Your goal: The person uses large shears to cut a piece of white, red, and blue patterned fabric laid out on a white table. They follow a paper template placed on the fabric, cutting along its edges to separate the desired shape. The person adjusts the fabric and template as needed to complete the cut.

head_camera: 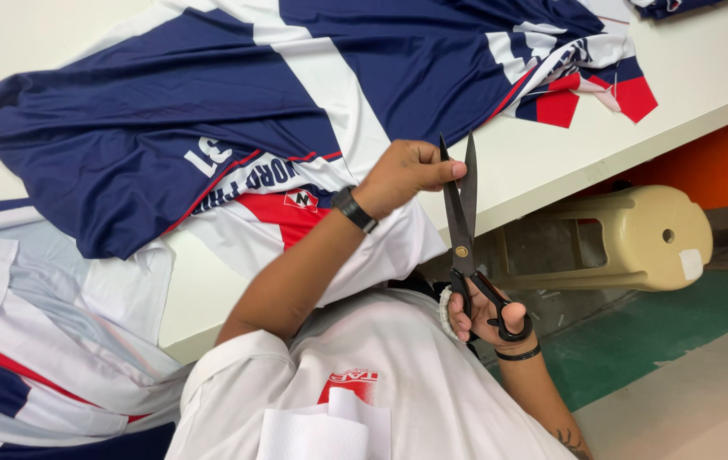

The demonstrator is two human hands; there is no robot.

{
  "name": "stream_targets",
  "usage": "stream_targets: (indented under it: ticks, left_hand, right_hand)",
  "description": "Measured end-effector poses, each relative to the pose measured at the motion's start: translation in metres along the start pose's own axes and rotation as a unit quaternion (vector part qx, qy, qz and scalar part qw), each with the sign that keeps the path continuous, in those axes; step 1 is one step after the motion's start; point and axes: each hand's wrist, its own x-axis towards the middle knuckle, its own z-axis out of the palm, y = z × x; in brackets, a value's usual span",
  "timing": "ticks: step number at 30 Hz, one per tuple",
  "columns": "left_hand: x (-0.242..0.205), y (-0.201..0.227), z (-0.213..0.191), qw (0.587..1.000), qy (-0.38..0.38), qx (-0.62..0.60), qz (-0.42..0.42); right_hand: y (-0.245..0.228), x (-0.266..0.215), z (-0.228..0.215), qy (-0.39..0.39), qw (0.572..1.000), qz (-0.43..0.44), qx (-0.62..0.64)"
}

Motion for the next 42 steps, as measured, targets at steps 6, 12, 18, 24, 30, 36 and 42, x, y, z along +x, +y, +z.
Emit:
stream_targets:
  ticks: [6, 12, 18, 24, 30, 36, 42]
  left_hand:
    - [0.015, 0.008, -0.021, 0.997, -0.061, 0.019, -0.045]
    - [0.038, 0.010, -0.026, 0.996, -0.038, -0.014, -0.084]
    - [0.056, 0.015, -0.087, 0.966, 0.234, 0.079, 0.073]
    - [0.015, -0.059, -0.116, 0.712, 0.340, 0.614, 0.020]
    - [-0.042, -0.061, -0.065, 0.675, 0.336, 0.639, -0.152]
    - [-0.072, -0.039, -0.046, 0.735, 0.321, 0.579, -0.147]
    - [0.136, -0.018, -0.213, 0.742, 0.364, 0.559, -0.069]
  right_hand:
    - [-0.013, -0.004, -0.001, 0.022, 0.998, 0.006, -0.052]
    - [-0.037, -0.004, -0.020, 0.045, 0.989, 0.030, -0.135]
    - [-0.104, -0.001, -0.041, 0.069, 0.966, 0.042, -0.247]
    - [-0.205, 0.130, -0.131, 0.175, 0.576, -0.135, -0.787]
    - [-0.218, 0.214, -0.192, 0.217, 0.488, -0.105, -0.839]
    - [-0.193, 0.119, -0.209, 0.242, 0.452, -0.089, -0.854]
    - [-0.167, 0.145, -0.232, 0.352, 0.440, -0.143, -0.814]
